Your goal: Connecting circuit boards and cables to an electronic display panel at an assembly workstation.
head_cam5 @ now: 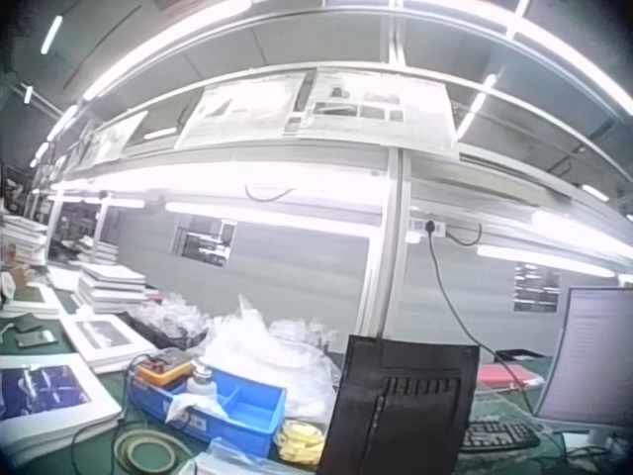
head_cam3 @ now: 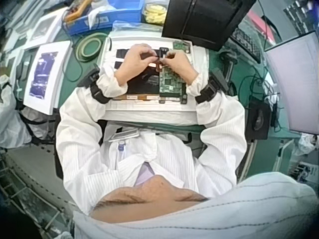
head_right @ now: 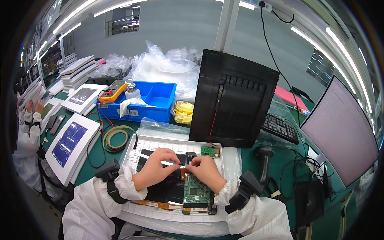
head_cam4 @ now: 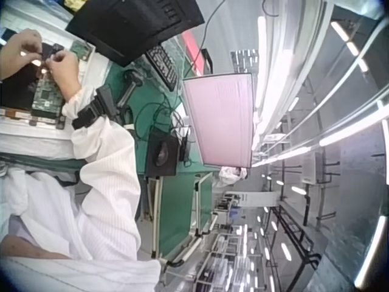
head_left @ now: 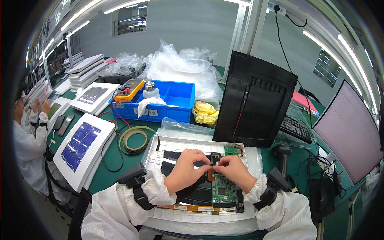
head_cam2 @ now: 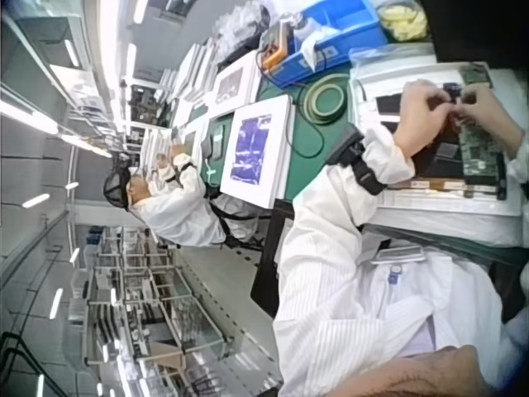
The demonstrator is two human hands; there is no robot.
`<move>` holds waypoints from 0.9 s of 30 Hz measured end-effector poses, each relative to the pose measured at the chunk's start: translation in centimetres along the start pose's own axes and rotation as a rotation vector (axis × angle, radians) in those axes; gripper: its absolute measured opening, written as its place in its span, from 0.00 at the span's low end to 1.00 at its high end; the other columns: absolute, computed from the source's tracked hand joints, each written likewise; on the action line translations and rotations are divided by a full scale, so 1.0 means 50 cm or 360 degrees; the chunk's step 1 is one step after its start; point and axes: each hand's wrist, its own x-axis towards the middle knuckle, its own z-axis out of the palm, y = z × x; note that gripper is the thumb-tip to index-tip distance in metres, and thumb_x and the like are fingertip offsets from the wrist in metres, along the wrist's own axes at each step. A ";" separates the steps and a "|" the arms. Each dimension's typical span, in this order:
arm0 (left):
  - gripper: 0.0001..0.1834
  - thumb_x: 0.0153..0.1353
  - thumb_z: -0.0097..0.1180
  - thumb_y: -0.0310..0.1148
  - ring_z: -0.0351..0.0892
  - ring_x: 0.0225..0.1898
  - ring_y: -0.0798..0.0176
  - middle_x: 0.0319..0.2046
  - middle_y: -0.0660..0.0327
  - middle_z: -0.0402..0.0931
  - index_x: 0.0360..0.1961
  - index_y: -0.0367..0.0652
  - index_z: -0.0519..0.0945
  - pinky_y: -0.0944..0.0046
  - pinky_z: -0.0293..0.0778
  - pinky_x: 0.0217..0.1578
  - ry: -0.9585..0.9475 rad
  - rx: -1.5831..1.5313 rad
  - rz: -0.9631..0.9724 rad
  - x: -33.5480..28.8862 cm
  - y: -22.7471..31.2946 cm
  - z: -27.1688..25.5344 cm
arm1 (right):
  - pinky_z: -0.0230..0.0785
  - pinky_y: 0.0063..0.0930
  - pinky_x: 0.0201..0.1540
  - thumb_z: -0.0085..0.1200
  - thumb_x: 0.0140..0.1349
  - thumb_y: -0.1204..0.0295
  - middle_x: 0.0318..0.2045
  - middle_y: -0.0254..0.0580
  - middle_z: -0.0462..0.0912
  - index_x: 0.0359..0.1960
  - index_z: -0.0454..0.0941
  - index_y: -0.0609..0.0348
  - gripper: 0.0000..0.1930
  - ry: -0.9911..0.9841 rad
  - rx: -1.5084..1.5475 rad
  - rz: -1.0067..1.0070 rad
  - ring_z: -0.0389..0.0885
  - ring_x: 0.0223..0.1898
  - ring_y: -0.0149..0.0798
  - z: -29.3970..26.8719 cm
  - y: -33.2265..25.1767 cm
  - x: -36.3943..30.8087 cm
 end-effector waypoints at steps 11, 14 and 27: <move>0.05 0.46 0.57 0.30 0.69 0.33 0.58 0.24 0.59 0.76 0.24 0.40 0.78 0.62 0.65 0.37 -0.0214 -0.0033 -0.0328 0.036 -0.025 0.029 | 0.61 0.23 0.23 0.58 0.49 0.71 0.15 0.41 0.74 0.22 0.75 0.69 0.11 0.0046 0.0011 -0.0155 0.69 0.18 0.30 -0.017 -0.008 -0.026; 0.05 0.47 0.57 0.30 0.68 0.33 0.58 0.24 0.60 0.76 0.24 0.40 0.77 0.62 0.64 0.37 -0.0220 0.0030 -0.0212 0.033 -0.031 0.032 | 0.61 0.23 0.23 0.58 0.49 0.71 0.16 0.41 0.74 0.22 0.75 0.69 0.11 0.0029 0.0050 -0.0162 0.69 0.18 0.31 -0.018 0.000 -0.024; 0.03 0.47 0.56 0.27 0.67 0.33 0.59 0.22 0.61 0.75 0.25 0.40 0.76 0.63 0.64 0.36 -0.0240 -0.0113 -0.0288 0.030 -0.033 0.032 | 0.60 0.20 0.25 0.56 0.50 0.73 0.19 0.36 0.74 0.27 0.77 0.67 0.08 -0.0029 -0.0025 -0.0094 0.68 0.21 0.26 -0.021 -0.008 -0.028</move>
